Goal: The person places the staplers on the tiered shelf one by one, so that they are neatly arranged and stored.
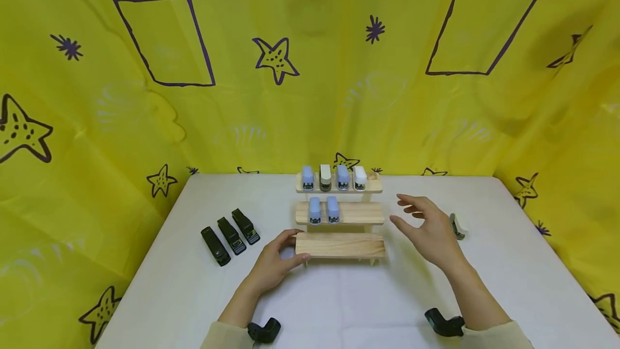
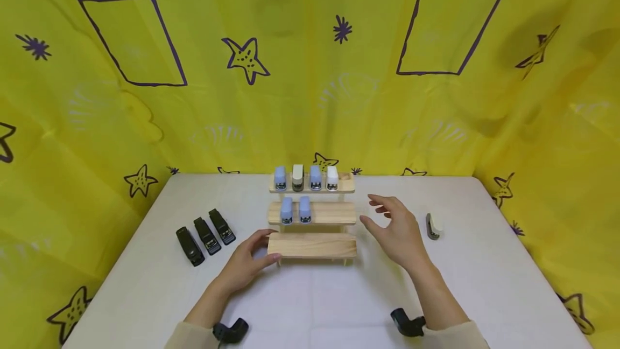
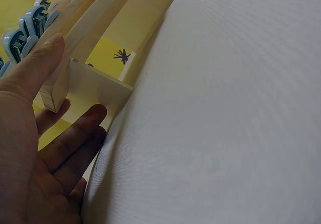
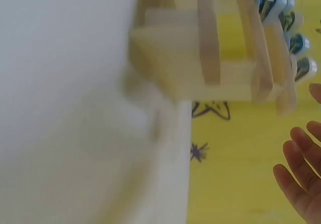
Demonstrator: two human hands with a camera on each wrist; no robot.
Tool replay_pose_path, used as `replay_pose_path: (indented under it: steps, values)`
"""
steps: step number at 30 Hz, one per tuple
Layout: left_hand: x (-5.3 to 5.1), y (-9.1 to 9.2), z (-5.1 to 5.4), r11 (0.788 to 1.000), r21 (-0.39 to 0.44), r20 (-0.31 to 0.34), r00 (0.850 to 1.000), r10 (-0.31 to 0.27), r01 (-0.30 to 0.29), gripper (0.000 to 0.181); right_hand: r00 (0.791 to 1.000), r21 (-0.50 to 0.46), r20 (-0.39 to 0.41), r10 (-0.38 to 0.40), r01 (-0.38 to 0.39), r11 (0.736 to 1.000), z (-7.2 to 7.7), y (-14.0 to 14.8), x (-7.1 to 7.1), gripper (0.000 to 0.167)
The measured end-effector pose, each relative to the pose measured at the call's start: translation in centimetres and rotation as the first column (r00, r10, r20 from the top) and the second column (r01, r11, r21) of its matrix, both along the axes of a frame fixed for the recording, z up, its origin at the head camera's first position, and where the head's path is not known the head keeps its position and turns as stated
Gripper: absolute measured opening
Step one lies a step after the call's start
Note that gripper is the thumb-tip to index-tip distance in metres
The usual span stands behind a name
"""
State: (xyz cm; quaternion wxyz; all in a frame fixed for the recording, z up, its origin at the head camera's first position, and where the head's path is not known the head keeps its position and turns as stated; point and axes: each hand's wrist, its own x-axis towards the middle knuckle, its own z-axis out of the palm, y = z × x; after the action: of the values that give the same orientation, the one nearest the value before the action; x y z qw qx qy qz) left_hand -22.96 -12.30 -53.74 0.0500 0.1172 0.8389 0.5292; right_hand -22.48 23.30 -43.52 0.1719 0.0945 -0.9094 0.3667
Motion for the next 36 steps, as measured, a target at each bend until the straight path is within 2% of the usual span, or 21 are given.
replay_pose_path:
  steps: [6, 12, 17, 24, 36]
  values:
    - [0.0, 0.0, 0.0, 1.0, 0.0, 0.004, 1.0, -0.001, 0.001, 0.055, 0.999, 0.046, 0.017, -0.028, 0.027, 0.999, -0.4, 2.8, 0.1, 0.049]
    - [0.1, 0.0, 0.2, 1.0, 0.004, 0.004, 1.0, -0.004, 0.004, 0.055, 0.994, 0.109, 0.097, -0.051, 0.041, 0.993, -0.3, 5.3, 0.0, 0.056]
    - [0.1, 0.0, 0.2, 1.0, -0.001, -0.001, 1.0, -0.007, 0.007, 0.055, 0.982, 0.168, 0.171, -0.074, 0.045, 0.985, -0.4, 7.4, -0.6, 0.061]
    - [0.0, -0.1, 0.2, 1.0, -0.008, -0.007, 1.0, -0.009, 0.009, 0.056, 0.974, 0.217, 0.218, -0.059, 0.011, 0.976, -0.8, 9.8, -1.7, 0.063]
    - [0.0, -0.1, 0.2, 1.0, 0.0, -0.003, 1.0, -0.016, 0.016, 0.056, 0.923, 0.298, 0.38, -0.058, -0.063, 0.953, -1.6, 13.1, -2.7, 0.073]
